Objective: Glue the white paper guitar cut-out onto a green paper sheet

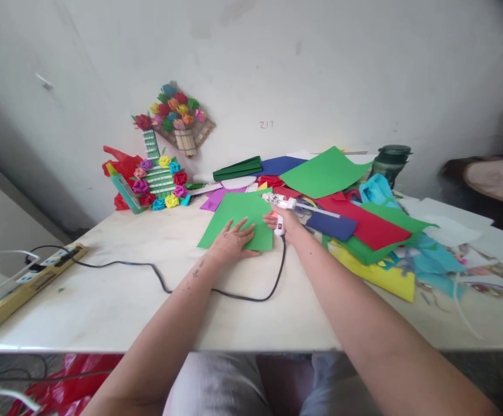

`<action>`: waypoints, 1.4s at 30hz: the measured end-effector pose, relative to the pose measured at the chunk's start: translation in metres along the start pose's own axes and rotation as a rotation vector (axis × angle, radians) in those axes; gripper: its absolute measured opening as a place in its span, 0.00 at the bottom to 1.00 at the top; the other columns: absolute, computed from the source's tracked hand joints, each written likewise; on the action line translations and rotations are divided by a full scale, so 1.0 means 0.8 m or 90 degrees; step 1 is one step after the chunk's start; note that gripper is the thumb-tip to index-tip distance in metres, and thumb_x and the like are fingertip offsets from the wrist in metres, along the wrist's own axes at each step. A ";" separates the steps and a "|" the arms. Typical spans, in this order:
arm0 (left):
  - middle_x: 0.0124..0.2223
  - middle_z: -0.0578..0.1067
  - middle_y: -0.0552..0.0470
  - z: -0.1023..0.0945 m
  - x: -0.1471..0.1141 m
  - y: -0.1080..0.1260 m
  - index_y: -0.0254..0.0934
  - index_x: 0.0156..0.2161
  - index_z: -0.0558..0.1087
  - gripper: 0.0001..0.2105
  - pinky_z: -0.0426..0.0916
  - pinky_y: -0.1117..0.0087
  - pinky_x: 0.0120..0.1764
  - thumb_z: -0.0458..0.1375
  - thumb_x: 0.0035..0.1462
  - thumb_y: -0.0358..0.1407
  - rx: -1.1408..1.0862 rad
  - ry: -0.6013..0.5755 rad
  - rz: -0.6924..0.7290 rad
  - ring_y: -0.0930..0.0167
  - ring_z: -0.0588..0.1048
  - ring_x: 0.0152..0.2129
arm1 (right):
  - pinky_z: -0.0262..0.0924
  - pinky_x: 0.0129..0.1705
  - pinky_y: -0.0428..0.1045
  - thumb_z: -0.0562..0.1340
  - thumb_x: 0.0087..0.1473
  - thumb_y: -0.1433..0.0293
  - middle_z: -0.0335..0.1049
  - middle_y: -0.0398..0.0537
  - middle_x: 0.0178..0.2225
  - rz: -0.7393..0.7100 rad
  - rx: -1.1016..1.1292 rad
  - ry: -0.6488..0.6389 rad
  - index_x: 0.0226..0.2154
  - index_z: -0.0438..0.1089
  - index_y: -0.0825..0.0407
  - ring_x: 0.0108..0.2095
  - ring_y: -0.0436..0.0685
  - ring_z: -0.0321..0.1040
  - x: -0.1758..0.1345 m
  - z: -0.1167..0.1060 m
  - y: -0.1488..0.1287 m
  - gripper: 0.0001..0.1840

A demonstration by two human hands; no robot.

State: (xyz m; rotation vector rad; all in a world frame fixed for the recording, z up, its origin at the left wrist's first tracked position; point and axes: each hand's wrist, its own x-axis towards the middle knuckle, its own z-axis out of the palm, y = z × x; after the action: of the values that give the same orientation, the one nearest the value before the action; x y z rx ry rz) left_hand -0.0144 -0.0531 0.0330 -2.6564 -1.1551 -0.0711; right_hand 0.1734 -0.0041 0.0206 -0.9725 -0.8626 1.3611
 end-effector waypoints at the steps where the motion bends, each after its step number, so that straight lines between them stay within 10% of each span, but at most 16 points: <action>1: 0.59 0.56 0.54 -0.001 0.000 0.002 0.44 0.54 0.61 0.30 0.33 0.58 0.57 0.42 0.50 0.57 0.003 -0.001 -0.002 0.66 0.43 0.58 | 0.62 0.21 0.42 0.60 0.47 0.64 0.72 0.47 0.25 0.000 0.002 0.000 0.26 0.64 0.54 0.24 0.50 0.70 0.000 0.000 0.000 0.09; 13: 0.59 0.56 0.49 -0.003 0.002 0.024 0.38 0.54 0.61 0.36 0.36 0.53 0.56 0.34 0.49 0.60 -0.032 -0.023 -0.095 0.63 0.44 0.58 | 0.61 0.20 0.41 0.61 0.45 0.65 0.71 0.46 0.24 -0.036 -0.037 0.016 0.28 0.67 0.54 0.23 0.50 0.69 -0.001 0.006 0.005 0.09; 20: 0.62 0.40 0.47 -0.014 -0.006 0.020 0.36 0.60 0.45 0.41 0.33 0.48 0.54 0.36 0.46 0.62 -0.086 -0.167 -0.103 0.59 0.36 0.58 | 0.60 0.20 0.40 0.61 0.46 0.65 0.72 0.47 0.24 -0.040 -0.069 0.014 0.27 0.67 0.55 0.23 0.49 0.69 -0.002 0.005 0.001 0.09; 34: 0.58 0.57 0.49 -0.025 -0.006 0.025 0.40 0.51 0.65 0.31 0.29 0.49 0.54 0.46 0.47 0.57 -0.032 -0.104 -0.059 0.59 0.46 0.57 | 0.60 0.20 0.40 0.62 0.45 0.65 0.71 0.47 0.22 -0.034 -0.071 0.025 0.27 0.67 0.56 0.21 0.49 0.68 0.005 0.003 0.008 0.10; 42: 0.62 0.45 0.58 -0.031 -0.022 -0.023 0.53 0.56 0.55 0.31 0.35 0.45 0.52 0.41 0.47 0.59 -0.218 -0.193 -0.131 0.58 0.41 0.58 | 0.61 0.21 0.41 0.62 0.45 0.65 0.71 0.48 0.24 -0.033 -0.067 0.017 0.28 0.67 0.56 0.22 0.50 0.69 0.003 0.001 0.005 0.10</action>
State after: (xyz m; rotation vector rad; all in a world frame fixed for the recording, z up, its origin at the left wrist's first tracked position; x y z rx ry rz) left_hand -0.0388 -0.0597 0.0579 -2.9024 -1.6439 0.1124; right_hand 0.1713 -0.0021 0.0168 -1.0409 -0.9406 1.2665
